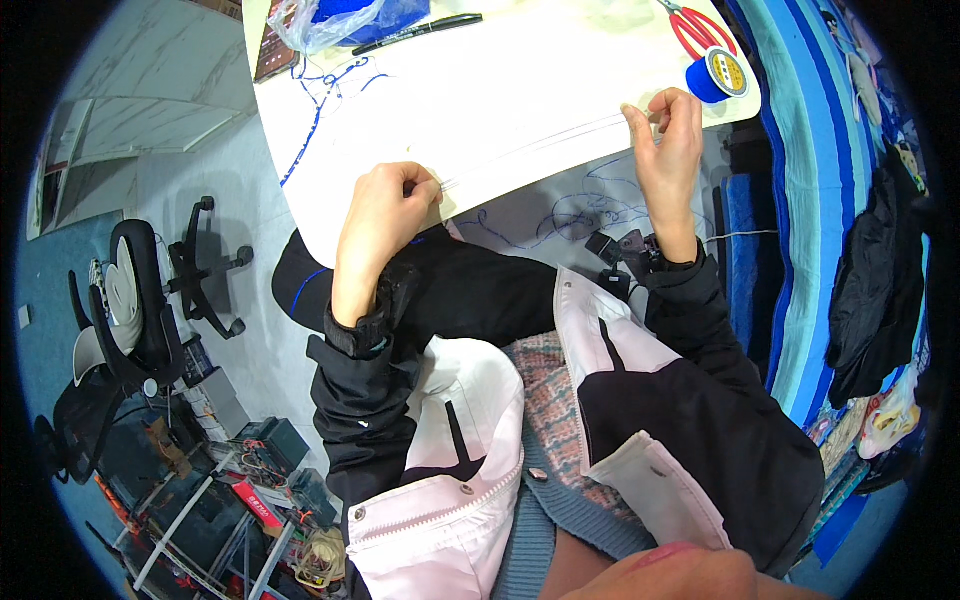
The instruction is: The person threads a blue wire through small beads on a table, then cuts the wire with scissors and continues threading additional beads. The person repeats this process, laying out multiple parallel beaded wire segments on the table.
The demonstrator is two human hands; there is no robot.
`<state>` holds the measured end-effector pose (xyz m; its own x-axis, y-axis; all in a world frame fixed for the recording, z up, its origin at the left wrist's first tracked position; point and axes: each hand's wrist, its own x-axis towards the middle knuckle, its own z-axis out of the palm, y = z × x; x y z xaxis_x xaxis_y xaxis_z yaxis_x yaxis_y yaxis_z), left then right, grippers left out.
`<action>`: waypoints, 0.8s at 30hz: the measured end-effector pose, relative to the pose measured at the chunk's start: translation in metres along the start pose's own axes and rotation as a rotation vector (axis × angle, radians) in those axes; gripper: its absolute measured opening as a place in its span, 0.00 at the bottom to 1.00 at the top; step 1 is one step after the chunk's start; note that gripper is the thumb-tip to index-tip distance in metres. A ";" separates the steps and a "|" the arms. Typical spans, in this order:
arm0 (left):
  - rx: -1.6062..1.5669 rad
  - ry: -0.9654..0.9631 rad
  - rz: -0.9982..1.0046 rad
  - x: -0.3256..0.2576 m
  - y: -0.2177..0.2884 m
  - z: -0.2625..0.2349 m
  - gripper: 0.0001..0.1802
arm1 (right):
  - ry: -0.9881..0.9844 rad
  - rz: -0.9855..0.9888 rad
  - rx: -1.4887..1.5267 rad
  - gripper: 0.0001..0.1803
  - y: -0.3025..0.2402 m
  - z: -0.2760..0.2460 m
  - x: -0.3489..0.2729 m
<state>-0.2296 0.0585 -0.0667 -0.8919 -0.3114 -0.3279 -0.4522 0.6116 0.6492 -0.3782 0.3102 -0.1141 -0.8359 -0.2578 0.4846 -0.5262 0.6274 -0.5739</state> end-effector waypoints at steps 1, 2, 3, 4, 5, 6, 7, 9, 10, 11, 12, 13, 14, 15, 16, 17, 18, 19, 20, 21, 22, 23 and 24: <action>0.000 0.003 0.005 0.000 0.000 0.000 0.09 | 0.023 -0.003 0.025 0.14 0.001 0.000 0.000; -0.001 -0.001 -0.005 0.000 0.000 0.000 0.09 | 0.040 -0.006 0.046 0.13 0.002 -0.001 -0.001; -0.006 -0.003 -0.014 0.000 -0.001 0.000 0.09 | 0.053 -0.009 0.066 0.12 0.003 -0.001 -0.002; -0.014 -0.004 -0.021 -0.001 -0.001 0.000 0.09 | 0.079 -0.004 0.077 0.12 0.004 -0.002 -0.002; -0.010 -0.003 -0.020 -0.001 -0.001 0.000 0.09 | 0.101 0.002 0.086 0.11 0.005 -0.003 -0.003; -0.009 -0.002 -0.017 -0.001 0.000 0.000 0.09 | 0.131 0.015 0.093 0.11 0.006 -0.004 -0.003; -0.008 -0.001 -0.014 -0.001 0.000 0.000 0.09 | 0.120 0.008 0.103 0.10 0.006 -0.006 -0.003; -0.025 0.002 -0.014 0.000 0.001 -0.001 0.10 | 0.114 0.008 0.123 0.09 0.007 -0.008 -0.003; -0.034 0.002 -0.022 -0.001 0.001 -0.001 0.10 | 0.078 -0.046 0.129 0.09 0.007 -0.010 -0.002; -0.029 0.006 -0.011 -0.001 0.002 -0.001 0.10 | 0.041 -0.099 0.135 0.08 0.007 -0.011 -0.001; -0.025 0.007 -0.008 -0.001 0.003 -0.001 0.10 | 0.004 -0.152 0.141 0.08 0.007 -0.013 0.000; -0.020 0.007 -0.006 -0.002 0.003 -0.001 0.10 | -0.038 -0.156 0.135 0.07 0.006 -0.015 0.001; -0.022 0.008 -0.003 -0.002 0.004 -0.001 0.10 | -0.080 -0.159 0.127 0.07 0.006 -0.017 0.002; -0.024 0.009 0.001 -0.003 0.004 -0.001 0.10 | -0.121 -0.163 0.119 0.07 0.005 -0.019 0.003; -0.027 0.009 0.000 -0.003 0.004 -0.002 0.10 | -0.133 -0.175 0.105 0.07 0.005 -0.020 0.004; -0.027 0.009 0.004 -0.002 0.004 -0.002 0.10 | -0.144 -0.187 0.089 0.07 0.004 -0.021 0.005; -0.028 0.008 0.004 -0.002 0.004 -0.002 0.10 | -0.154 -0.199 0.074 0.07 0.004 -0.022 0.006; -0.032 0.004 0.000 -0.002 0.004 -0.002 0.10 | -0.152 -0.207 0.073 0.07 0.003 -0.022 0.007; -0.034 0.005 -0.001 -0.002 0.004 -0.002 0.10 | -0.151 -0.214 0.072 0.07 0.003 -0.022 0.008; -0.038 0.004 -0.006 -0.002 0.003 -0.002 0.10 | -0.156 -0.219 0.076 0.07 0.003 -0.021 0.008; -0.044 0.001 -0.017 -0.001 0.003 -0.001 0.10 | -0.159 -0.226 0.053 0.07 0.003 -0.020 0.009; -0.039 0.003 -0.017 -0.001 0.003 -0.001 0.11 | -0.167 -0.230 0.034 0.07 0.002 -0.020 0.010; -0.036 0.005 -0.023 -0.001 0.002 -0.001 0.11 | -0.172 -0.222 0.020 0.07 0.002 -0.019 0.010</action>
<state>-0.2299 0.0596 -0.0642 -0.8813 -0.3284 -0.3397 -0.4720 0.5781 0.6656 -0.3851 0.3229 -0.0978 -0.7132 -0.5091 0.4819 -0.7009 0.5273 -0.4802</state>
